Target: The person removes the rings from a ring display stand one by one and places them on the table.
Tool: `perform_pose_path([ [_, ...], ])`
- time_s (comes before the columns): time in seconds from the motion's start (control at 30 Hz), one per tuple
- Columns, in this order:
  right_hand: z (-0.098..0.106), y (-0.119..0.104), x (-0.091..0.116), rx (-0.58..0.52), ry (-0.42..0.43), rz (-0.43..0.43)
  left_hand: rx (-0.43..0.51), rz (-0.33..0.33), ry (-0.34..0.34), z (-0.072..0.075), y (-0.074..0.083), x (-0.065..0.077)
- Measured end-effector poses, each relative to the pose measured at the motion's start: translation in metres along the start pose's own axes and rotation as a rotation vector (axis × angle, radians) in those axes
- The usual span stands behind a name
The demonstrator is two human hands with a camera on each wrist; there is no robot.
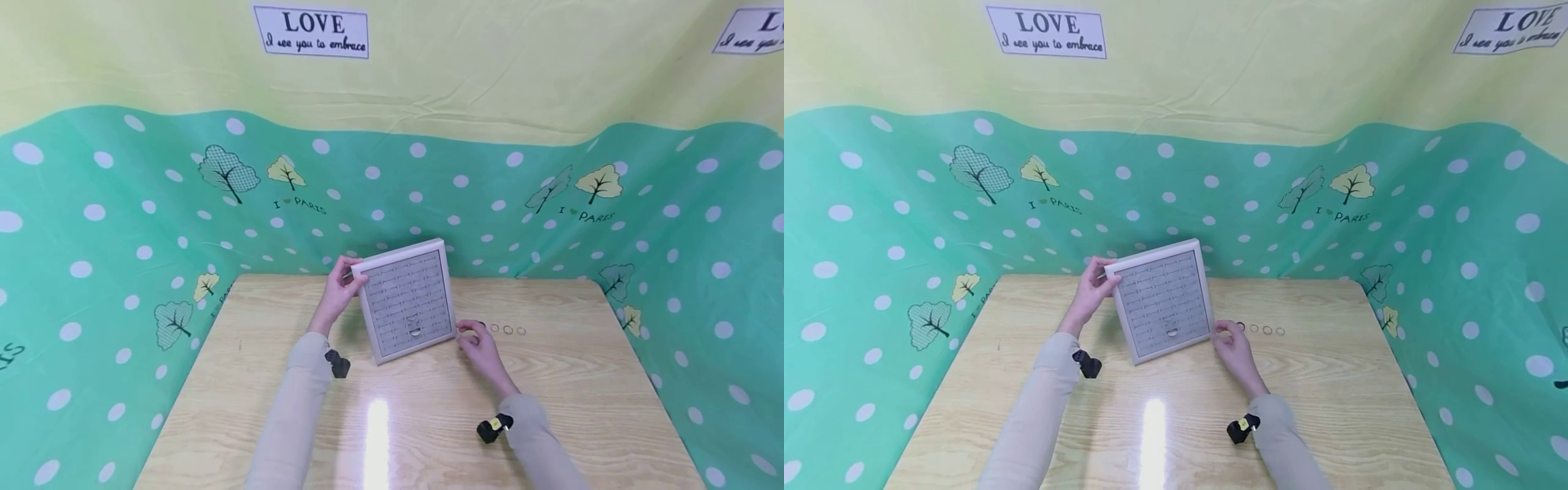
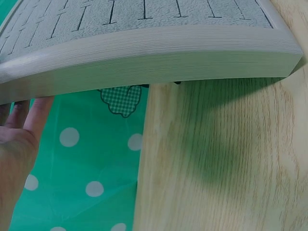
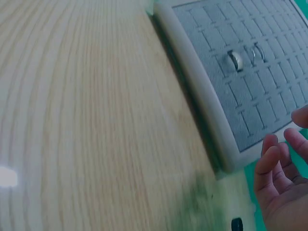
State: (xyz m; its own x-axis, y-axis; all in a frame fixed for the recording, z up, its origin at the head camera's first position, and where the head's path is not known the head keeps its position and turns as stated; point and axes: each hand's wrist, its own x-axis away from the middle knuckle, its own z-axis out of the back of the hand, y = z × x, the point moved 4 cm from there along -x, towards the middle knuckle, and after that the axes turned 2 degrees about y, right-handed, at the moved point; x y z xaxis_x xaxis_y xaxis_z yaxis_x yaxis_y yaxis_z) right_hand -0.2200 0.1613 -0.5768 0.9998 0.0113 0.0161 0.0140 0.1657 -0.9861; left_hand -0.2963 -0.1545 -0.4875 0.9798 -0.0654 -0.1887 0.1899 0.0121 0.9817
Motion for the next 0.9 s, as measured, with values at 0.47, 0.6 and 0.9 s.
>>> perform_pose_path([
  [0.47,-0.041,-0.053,0.001,0.091,0.025,0.263,0.007,0.022,0.001,0.001,-0.001,-0.001],
  [0.6,-0.055,-0.038,-0.011,0.121,0.035,0.282,0.021,0.039,-0.006,0.001,-0.001,-0.001],
  [0.9,-0.079,-0.039,-0.017,0.219,0.068,0.271,0.035,0.023,0.002,0.001,-0.001,0.0],
])
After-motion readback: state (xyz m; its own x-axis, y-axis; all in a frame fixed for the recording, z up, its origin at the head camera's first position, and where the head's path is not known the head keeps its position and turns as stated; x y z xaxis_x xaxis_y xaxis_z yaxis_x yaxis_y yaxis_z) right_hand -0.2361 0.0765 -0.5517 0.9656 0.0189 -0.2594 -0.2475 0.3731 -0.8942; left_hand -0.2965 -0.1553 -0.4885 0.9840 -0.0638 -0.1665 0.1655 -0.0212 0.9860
